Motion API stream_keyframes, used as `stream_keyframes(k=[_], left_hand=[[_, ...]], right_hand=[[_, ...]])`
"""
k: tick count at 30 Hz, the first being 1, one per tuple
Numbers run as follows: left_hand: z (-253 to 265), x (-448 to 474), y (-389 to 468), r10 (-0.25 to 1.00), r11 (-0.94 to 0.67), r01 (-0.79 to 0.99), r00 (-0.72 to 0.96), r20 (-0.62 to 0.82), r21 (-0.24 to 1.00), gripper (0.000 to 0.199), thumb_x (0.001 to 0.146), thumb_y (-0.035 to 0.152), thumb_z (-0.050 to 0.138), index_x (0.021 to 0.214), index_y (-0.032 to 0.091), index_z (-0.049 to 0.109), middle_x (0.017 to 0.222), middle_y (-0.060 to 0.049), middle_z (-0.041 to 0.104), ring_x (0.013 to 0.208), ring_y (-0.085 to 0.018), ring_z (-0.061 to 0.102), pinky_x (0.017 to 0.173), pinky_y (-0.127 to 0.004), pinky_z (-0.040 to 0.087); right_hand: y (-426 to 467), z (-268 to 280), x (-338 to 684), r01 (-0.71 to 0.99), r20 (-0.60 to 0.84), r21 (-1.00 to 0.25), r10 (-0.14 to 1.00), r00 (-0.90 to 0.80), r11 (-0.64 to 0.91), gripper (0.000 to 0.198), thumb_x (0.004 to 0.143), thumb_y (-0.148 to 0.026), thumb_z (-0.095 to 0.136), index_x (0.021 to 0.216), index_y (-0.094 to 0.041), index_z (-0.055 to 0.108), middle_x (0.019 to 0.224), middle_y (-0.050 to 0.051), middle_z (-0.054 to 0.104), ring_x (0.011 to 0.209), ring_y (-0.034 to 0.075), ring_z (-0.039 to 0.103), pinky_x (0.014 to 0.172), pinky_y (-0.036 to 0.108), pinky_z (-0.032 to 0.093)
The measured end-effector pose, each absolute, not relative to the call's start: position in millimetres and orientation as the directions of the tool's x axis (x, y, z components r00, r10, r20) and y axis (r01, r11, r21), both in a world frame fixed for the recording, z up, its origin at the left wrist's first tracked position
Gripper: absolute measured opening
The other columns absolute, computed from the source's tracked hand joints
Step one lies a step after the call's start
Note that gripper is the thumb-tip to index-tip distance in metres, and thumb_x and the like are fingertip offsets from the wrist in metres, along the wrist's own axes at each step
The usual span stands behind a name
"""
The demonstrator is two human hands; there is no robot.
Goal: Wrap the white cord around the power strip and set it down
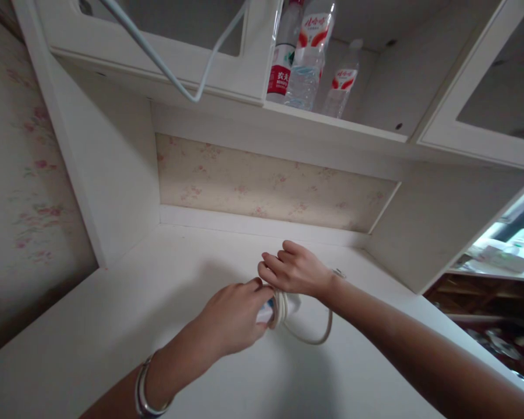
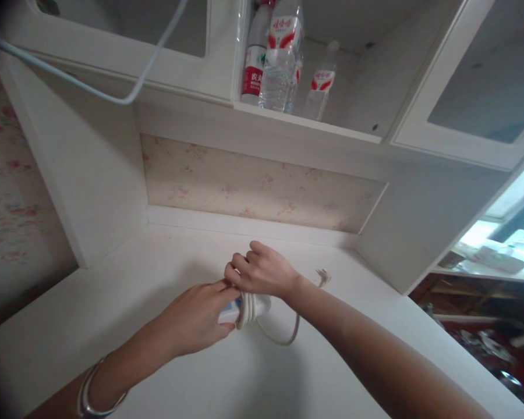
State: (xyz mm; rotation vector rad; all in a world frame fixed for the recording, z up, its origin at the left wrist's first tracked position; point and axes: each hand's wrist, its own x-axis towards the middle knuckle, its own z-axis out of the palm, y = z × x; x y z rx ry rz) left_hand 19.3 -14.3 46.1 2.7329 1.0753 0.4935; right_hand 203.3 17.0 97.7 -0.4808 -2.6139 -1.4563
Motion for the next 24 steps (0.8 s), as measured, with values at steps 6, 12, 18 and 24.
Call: stream_keyframes(k=[6,12,18,24], left_hand=[[58,17,-19,0.644,-0.734,0.539,0.746,0.171,0.413,0.033,0.069,0.029,0.062,0.101,0.027,0.058,0.102,0.0,0.064,0.092,-0.023,0.06,0.078,-0.031,0.043],[50,21,-19,0.708,-0.572,0.472,0.697,0.113,0.671,0.032,0.069,0.035,0.062,0.098,0.022,0.056,0.102,-0.003,0.064,0.089,-0.021,0.058,0.075,-0.028,0.043],[42,18,-23,0.737,-0.432,0.411,0.674,0.052,0.803,0.039,0.069,0.043,0.065,0.097,0.019,0.051,0.095,-0.002,0.062,0.083,-0.017,0.056,0.07,-0.026,0.043],[25,26,-18,0.808,-0.389,0.444,0.585,0.067,0.807,0.054,0.067,0.058,0.064,0.099,0.017,0.052,0.098,-0.005,0.062,0.086,-0.02,0.057,0.075,-0.03,0.044]], right_hand=[[27,105,198,0.324,0.264,0.818,0.191,-0.946,0.475,0.011,0.088,-0.011,0.043,0.092,-0.018,0.051,0.071,-0.001,0.057,0.051,0.009,0.042,0.059,0.033,0.019],[32,106,194,0.446,0.325,0.776,0.323,-0.889,0.446,0.013,0.086,-0.009,0.045,0.092,-0.018,0.051,0.068,-0.002,0.056,0.052,0.009,0.042,0.062,0.033,0.02],[29,107,190,0.573,0.405,0.728,0.438,-0.803,0.378,0.013,0.085,-0.006,0.045,0.09,-0.017,0.051,0.07,0.0,0.058,0.056,0.01,0.047,0.062,0.033,0.02],[17,106,180,0.563,0.413,0.714,0.399,-0.819,0.416,0.015,0.086,-0.007,0.044,0.094,-0.017,0.051,0.07,-0.001,0.058,0.054,0.009,0.047,0.059,0.032,0.02]])
